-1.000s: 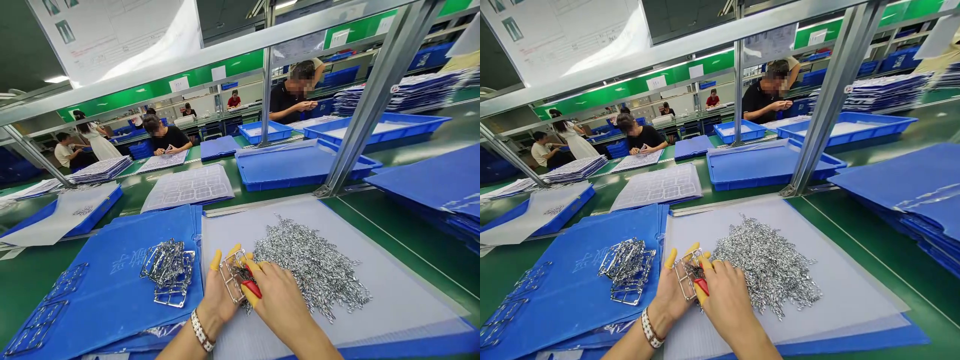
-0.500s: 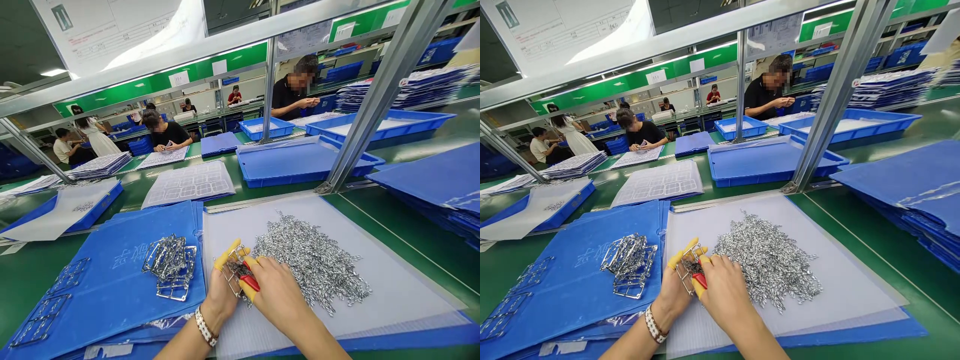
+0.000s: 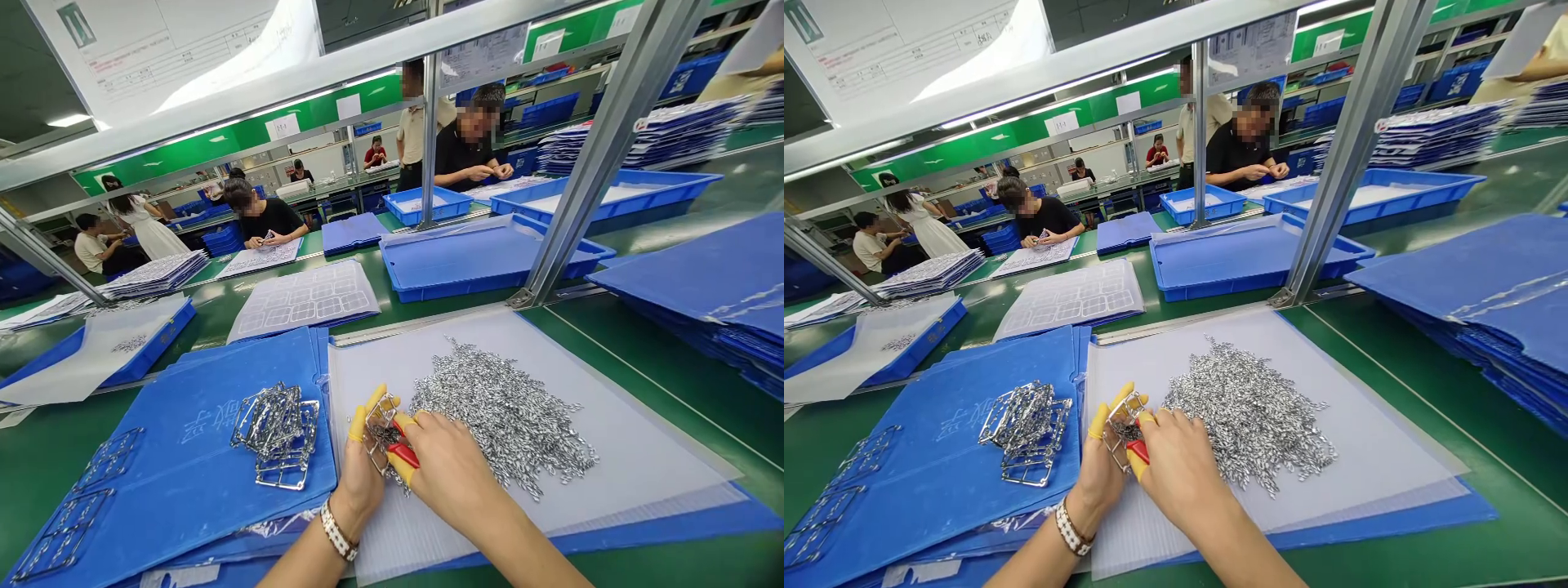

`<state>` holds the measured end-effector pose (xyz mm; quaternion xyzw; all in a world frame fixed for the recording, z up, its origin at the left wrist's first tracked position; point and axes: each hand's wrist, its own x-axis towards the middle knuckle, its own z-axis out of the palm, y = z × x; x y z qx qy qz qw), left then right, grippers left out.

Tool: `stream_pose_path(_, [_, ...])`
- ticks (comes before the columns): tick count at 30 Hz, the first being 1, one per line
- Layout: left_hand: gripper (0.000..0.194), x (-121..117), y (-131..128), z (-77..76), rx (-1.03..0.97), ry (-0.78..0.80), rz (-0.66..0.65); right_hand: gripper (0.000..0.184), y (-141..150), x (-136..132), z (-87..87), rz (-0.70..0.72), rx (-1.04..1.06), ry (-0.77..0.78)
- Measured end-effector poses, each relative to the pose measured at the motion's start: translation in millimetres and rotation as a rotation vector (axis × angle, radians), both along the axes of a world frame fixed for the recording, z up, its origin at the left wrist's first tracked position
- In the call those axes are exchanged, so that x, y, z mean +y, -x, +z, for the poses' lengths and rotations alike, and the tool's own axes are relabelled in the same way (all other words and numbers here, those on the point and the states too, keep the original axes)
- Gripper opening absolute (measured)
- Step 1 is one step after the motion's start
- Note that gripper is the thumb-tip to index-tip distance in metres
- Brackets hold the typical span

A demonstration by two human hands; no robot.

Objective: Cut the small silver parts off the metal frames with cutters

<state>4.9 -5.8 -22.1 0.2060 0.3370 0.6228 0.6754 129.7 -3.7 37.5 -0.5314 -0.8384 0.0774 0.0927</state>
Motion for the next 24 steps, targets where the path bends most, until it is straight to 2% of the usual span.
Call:
stream_pose_path(6, [0.051,0,1,-1.1,0.006,0.049,-0.002,0.028,4,-6,4.5,-0.02,-0.104,-0.039])
stream_pose_path(14, [0.046,-1,1,10.9,-0.153,0.093,-0.104,0.024,-17,5,3.4,-0.114,-0.098,-0.086])
stream_pose_path(24, [0.042,1,3,3.7,-0.114,0.125,-0.081,0.021,-14,12,-5.7,-0.09,-0.071,-0.084])
